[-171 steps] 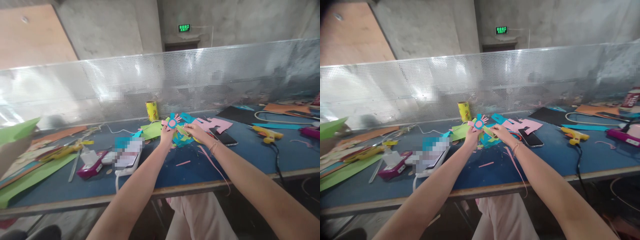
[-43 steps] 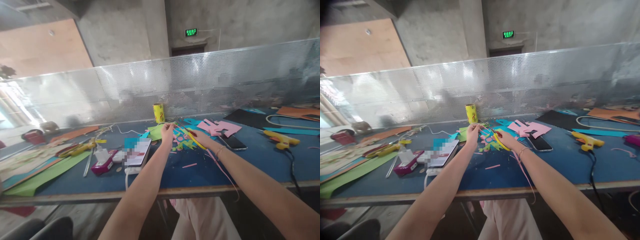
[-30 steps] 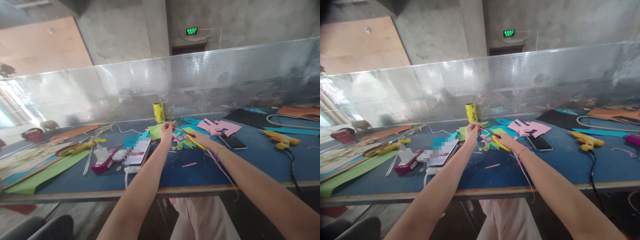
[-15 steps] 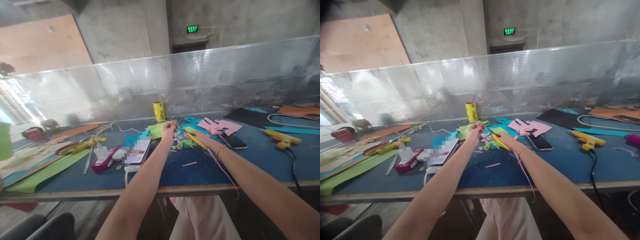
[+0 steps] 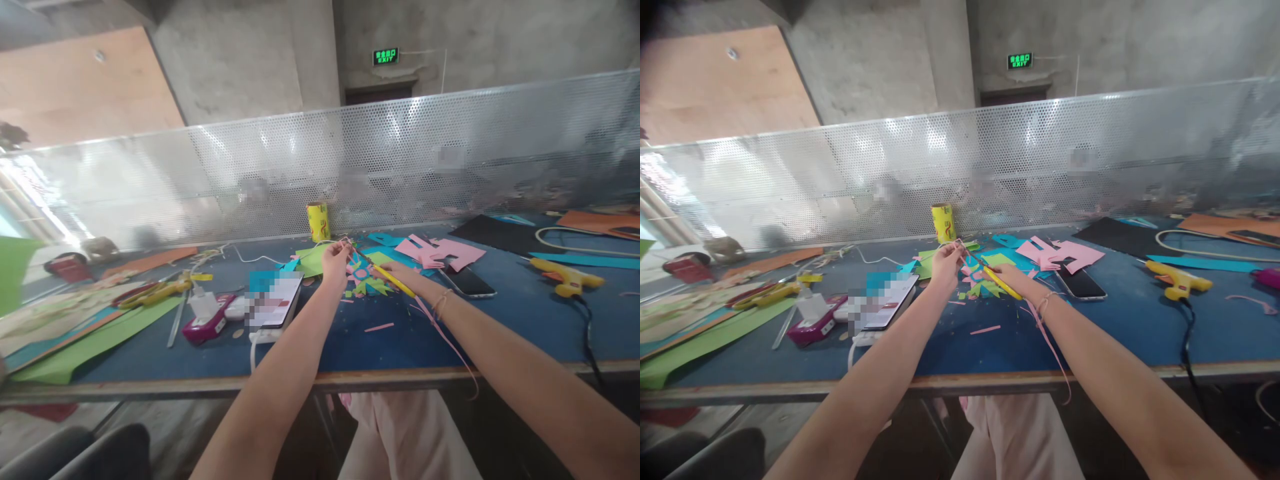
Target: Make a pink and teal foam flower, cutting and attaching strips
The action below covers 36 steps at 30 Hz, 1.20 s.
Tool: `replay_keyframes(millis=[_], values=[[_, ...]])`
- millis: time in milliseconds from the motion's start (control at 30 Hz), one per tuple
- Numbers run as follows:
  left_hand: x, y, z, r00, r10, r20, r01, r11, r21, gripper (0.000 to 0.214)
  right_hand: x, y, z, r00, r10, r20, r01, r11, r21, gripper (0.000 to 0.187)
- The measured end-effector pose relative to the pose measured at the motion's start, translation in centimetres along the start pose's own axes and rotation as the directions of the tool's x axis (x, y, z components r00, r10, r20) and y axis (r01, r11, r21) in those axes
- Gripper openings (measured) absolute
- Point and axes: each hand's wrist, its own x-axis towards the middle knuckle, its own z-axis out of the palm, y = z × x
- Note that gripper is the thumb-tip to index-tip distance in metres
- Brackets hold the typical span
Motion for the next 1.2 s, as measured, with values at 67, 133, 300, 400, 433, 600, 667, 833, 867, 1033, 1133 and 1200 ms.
replay_keyframes(millis=[67, 133, 300, 400, 433, 600, 667, 833, 867, 1033, 1133, 1200], values=[[-0.1, 0.0, 0.1, 1.000, -0.007, 0.002, 0.007, 1.000, -0.020, 0.008, 0.1, 0.2, 0.0, 1.000, 0.008, 0.001, -0.008, 1.000, 0.006, 0.038], [-0.3, 0.0, 0.1, 1.000, -0.018, 0.015, 0.019, 0.999, -0.046, 0.010, 0.4, 0.5, 0.1, 1.000, 0.016, 0.004, -0.016, 1.000, 0.023, 0.039], [-0.7, -0.1, 0.3, 0.996, -0.062, 0.063, 0.070, 0.989, -0.132, 0.016, 1.2, 1.5, 0.1, 0.998, 0.055, 0.023, -0.056, 0.997, 0.044, 0.042], [-1.0, -0.1, 0.4, 0.992, -0.089, 0.092, 0.102, 0.984, -0.149, 0.017, 1.5, 1.8, 0.1, 0.995, 0.095, 0.038, -0.097, 0.993, 0.063, 0.040], [-1.1, -0.1, 0.4, 0.990, -0.094, 0.102, 0.109, 0.983, -0.145, 0.017, 1.6, 1.8, 0.1, 0.994, 0.101, 0.039, -0.104, 0.992, 0.069, 0.040], [-1.3, -0.2, 0.4, 0.986, -0.103, 0.128, 0.120, 0.984, -0.132, 0.015, 1.7, 1.9, 0.1, 0.994, 0.103, 0.032, -0.105, 0.992, 0.064, 0.040], [-1.2, -0.2, 0.4, 0.986, -0.115, 0.124, 0.130, 0.983, -0.127, 0.012, 1.7, 1.9, 0.1, 0.995, 0.093, 0.032, -0.095, 0.993, 0.064, 0.040], [-1.0, -0.1, 0.4, 0.984, -0.145, 0.101, 0.155, 0.982, -0.103, 0.007, 1.7, 1.9, 0.0, 0.994, 0.107, 0.024, -0.108, 0.992, 0.063, 0.042], [-0.9, -0.1, 0.4, 0.985, -0.141, 0.097, 0.151, 0.983, -0.103, 0.006, 1.7, 1.9, 0.0, 0.994, 0.108, 0.019, -0.109, 0.992, 0.063, 0.042], [-0.8, 0.0, 0.3, 0.989, -0.140, 0.039, 0.144, 0.984, -0.106, 0.008, 1.8, 2.0, -0.2, 0.995, 0.102, 0.018, -0.104, 0.991, 0.083, 0.043], [-0.9, 0.3, 0.1, 0.990, -0.142, 0.007, 0.142, 0.985, -0.093, 0.009, 2.0, 2.2, -0.3, 0.993, 0.114, 0.027, -0.116, 0.990, 0.079, 0.043], [-1.0, 0.6, 0.0, 0.990, -0.143, -0.007, 0.142, 0.986, -0.087, 0.010, 2.0, 2.2, -0.4, 0.993, 0.114, 0.022, -0.115, 0.991, 0.062, 0.043]])
